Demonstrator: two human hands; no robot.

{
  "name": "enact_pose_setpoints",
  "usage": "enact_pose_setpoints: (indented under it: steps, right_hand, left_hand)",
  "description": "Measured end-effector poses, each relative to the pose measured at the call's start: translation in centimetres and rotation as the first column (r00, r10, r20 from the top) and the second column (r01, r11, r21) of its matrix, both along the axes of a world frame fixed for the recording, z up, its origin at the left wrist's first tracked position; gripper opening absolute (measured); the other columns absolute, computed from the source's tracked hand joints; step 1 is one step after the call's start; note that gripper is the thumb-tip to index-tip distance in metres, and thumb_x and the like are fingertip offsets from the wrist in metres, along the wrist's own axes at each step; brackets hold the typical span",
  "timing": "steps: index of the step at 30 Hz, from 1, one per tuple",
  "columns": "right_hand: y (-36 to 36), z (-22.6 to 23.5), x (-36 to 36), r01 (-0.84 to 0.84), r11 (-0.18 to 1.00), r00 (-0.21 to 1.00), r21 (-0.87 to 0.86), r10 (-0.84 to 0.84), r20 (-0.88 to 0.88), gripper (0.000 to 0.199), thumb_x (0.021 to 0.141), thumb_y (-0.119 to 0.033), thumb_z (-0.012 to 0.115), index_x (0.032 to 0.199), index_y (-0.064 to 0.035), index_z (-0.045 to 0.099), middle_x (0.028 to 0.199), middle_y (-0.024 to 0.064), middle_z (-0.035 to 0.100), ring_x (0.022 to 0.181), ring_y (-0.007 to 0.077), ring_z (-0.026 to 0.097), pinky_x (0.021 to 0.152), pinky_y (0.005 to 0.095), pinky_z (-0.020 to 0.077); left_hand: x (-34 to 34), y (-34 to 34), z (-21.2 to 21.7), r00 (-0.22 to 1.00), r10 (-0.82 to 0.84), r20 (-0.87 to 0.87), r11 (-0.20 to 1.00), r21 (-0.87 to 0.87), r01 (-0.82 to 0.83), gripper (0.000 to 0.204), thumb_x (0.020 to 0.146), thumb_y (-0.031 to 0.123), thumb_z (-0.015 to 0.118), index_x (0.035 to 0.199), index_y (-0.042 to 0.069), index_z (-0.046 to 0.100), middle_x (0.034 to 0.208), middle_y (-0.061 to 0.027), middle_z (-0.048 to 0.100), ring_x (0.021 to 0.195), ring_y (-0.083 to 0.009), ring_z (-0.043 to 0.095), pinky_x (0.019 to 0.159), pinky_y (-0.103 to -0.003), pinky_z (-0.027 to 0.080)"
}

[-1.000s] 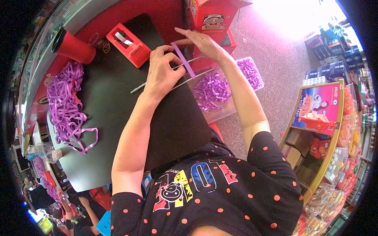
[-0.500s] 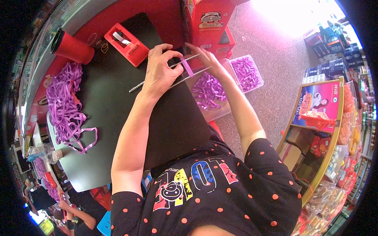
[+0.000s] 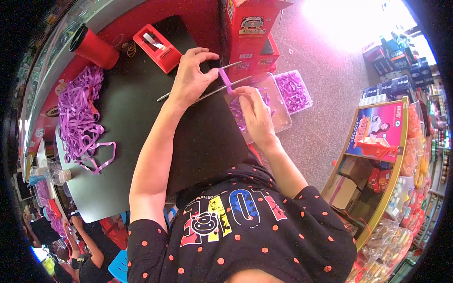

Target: Tying purple ribbons onto metal rods or jigs to create bows or decorations.

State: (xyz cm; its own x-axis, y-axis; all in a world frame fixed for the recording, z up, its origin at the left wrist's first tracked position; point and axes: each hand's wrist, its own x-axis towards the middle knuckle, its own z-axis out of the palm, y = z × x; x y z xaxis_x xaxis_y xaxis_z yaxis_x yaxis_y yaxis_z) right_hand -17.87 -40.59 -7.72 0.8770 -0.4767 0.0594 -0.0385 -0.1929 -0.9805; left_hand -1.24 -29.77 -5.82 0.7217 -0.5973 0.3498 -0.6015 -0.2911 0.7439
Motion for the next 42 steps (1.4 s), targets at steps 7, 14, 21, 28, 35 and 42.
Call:
enact_pose_setpoints:
  steps: [7,14,21,28,35,42]
  right_hand:
    - [-1.4,1.6,1.3,-0.051,0.998,0.99,-0.029,0.047,-0.131,0.024,0.095,-0.018,0.052,0.112,-0.001,0.055,0.095,0.009,0.066,0.089,0.0138,0.06,0.079,0.0282,0.0461]
    - [-4.1,1.2,2.3,-0.186,0.978,0.969,0.093,0.198,-0.146,0.031,0.096,-0.026,0.052,0.12,-0.0063,0.05,0.099,0.0077,0.065,0.074,0.0052,0.049,0.067,0.0205,0.0418]
    - [-3.8,0.3,1.8,-0.117,0.962,0.991,0.245,0.129,-0.032,0.024,0.098,-0.021,0.049,0.116,-0.0058,0.054,0.093,0.004,0.062,0.067,0.0017,0.043,0.06,0.0164,0.0361]
    - [-3.4,0.5,1.7,-0.076,0.914,0.996,0.398,0.087,-0.009,0.023,0.098,-0.02,0.05,0.114,-0.0057,0.055,0.09,0.0045,0.063,0.065,0.0012,0.038,0.058,0.0157,0.0334]
    - [-3.0,1.2,1.4,-0.099,0.943,0.994,0.319,0.105,-0.001,0.024,0.098,-0.022,0.051,0.114,-0.0044,0.054,0.095,0.0066,0.063,0.071,0.0024,0.045,0.065,0.0165,0.0379]
    - [-2.9,1.5,1.3,-0.093,0.975,0.991,0.2,0.11,-0.073,0.028,0.097,-0.025,0.053,0.115,-0.0041,0.053,0.098,0.0078,0.063,0.087,0.0084,0.057,0.076,0.0212,0.0432]
  left_hand:
    - [-2.8,-0.6,1.5,0.532,-0.276,-0.8,0.888,-0.425,-0.178,0.018,0.084,0.006,0.053,0.099,0.0,0.061,0.091,-0.0092,0.061,0.082,-0.0191,0.06,0.076,-0.031,0.05]
    - [-16.3,-1.4,0.7,-0.219,-0.441,-0.87,0.833,-0.307,-0.46,0.022,0.095,0.023,0.049,0.109,0.005,0.052,0.101,-0.009,0.058,0.097,-0.0219,0.054,0.087,-0.037,0.043]
    - [-13.7,-4.7,-0.6,-0.033,-0.686,-0.727,0.597,-0.536,-0.597,0.038,0.097,0.049,0.036,0.119,0.02,0.048,0.116,0.0008,0.051,0.113,-0.0178,0.044,0.095,-0.041,0.035]
    - [-13.8,-4.2,-2.1,0.051,-0.779,-0.625,0.496,-0.664,-0.56,0.046,0.095,0.056,0.035,0.12,0.018,0.043,0.123,-0.0027,0.044,0.12,-0.0219,0.038,0.098,-0.048,0.033]
    - [-13.5,-3.4,-1.0,0.022,-0.811,-0.585,0.456,-0.655,-0.602,0.048,0.095,0.059,0.03,0.118,0.019,0.042,0.129,-0.0045,0.04,0.122,-0.0252,0.036,0.101,-0.052,0.031]
    - [-13.1,-3.2,-1.3,0.0,-0.842,-0.539,0.433,-0.677,-0.595,0.045,0.097,0.056,0.028,0.118,0.019,0.044,0.131,-0.0063,0.04,0.123,-0.0257,0.036,0.104,-0.051,0.028]
